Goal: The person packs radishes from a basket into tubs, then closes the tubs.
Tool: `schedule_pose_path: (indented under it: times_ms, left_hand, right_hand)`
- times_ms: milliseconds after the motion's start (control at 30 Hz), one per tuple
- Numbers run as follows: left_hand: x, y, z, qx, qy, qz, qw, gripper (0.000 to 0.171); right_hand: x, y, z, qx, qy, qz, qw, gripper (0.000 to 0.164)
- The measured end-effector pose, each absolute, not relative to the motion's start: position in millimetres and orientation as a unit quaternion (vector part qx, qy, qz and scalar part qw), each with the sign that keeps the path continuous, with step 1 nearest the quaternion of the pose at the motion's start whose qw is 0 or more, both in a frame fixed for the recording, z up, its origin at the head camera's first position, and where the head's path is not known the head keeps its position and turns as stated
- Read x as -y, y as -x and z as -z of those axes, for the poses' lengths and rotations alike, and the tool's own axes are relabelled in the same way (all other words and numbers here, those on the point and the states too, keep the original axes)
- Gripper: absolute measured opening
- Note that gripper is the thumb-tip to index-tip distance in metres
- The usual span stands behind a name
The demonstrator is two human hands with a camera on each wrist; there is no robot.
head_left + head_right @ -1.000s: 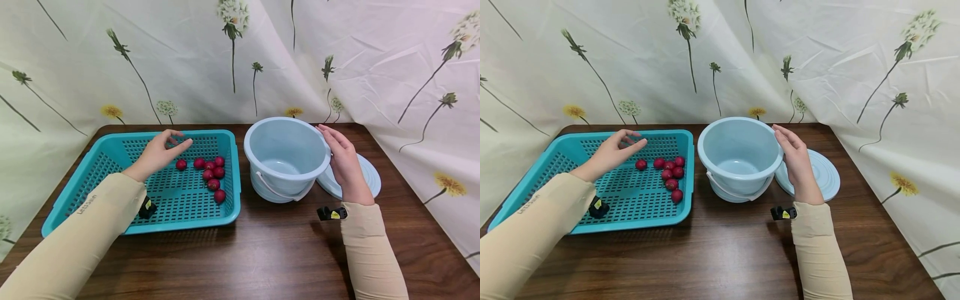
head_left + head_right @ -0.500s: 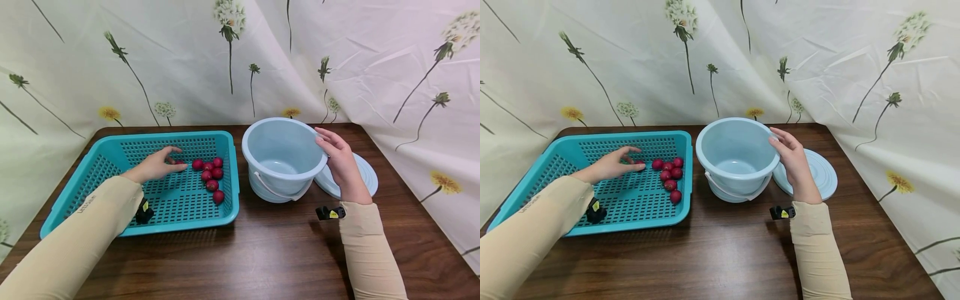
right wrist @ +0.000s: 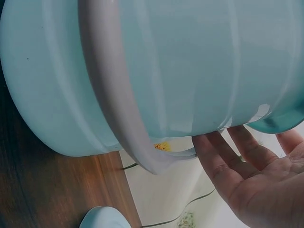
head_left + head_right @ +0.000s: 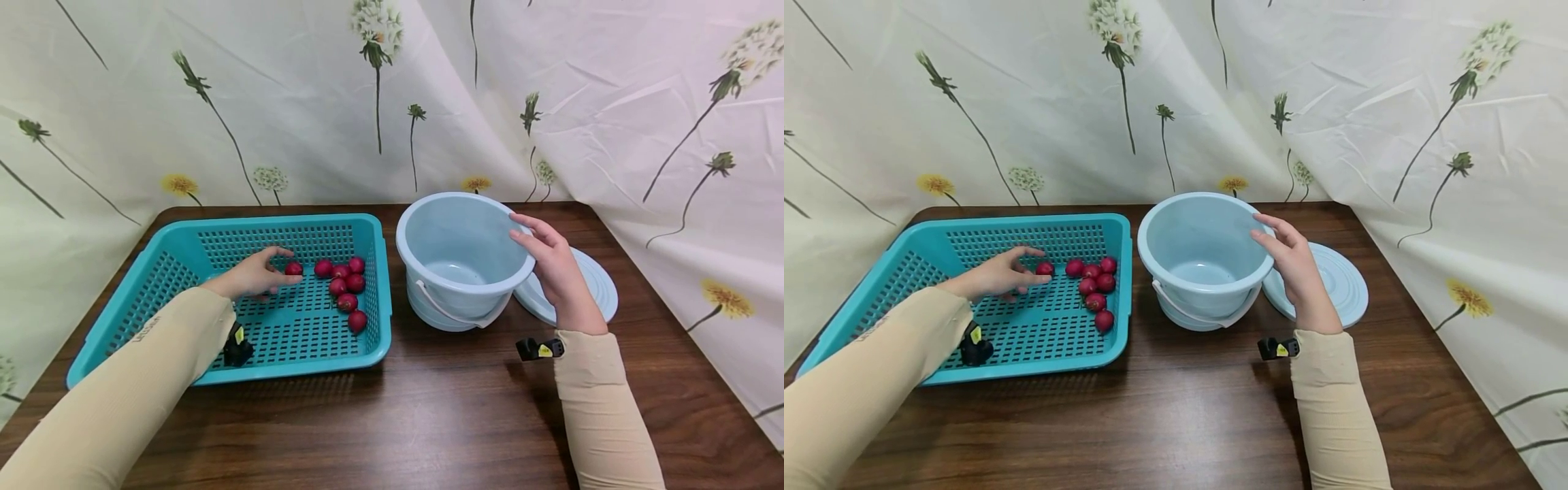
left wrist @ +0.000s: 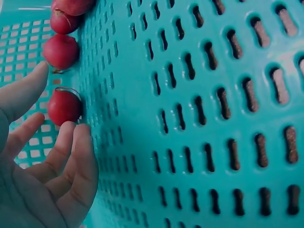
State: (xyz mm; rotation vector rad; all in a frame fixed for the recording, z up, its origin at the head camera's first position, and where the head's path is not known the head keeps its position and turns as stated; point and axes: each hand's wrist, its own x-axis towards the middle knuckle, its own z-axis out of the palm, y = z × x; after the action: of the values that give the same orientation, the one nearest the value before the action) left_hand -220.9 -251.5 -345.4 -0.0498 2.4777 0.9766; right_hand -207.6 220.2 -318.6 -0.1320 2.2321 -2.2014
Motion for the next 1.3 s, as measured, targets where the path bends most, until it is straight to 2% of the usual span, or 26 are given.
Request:
schedule_pose_path:
  times_ms: [167, 267, 533, 1000, 1300]
  left_hand:
    - [256, 221, 351, -0.88, 0.036, -0.386, 0.274, 0.078]
    - [257, 223, 354, -0.875, 0.044, -0.393, 0.28, 0.077]
    - [257, 225, 357, -0.871, 0.06, -0.411, 0.263, 0.067]
    - [255, 231, 358, -0.9, 0.052, -0.385, 0.196, 0.05]
    - [251, 230, 355, -0.901, 0.052, -0.377, 0.21, 0.057]
  right_hand:
    - [-220, 209, 320, -0.708, 0.038, 0.705, 0.005, 0.031]
    - [-220, 210, 321, -0.707, 0.034, 0.706, 0.005, 0.03]
    - [-220, 211, 323, -0.708, 0.034, 0.706, 0.002, 0.03]
    - [-225, 209, 323, -0.7, 0.042, 0.713, 0.004, 0.025]
    - [-224, 210, 323, -0.717, 0.034, 0.697, 0.004, 0.031]
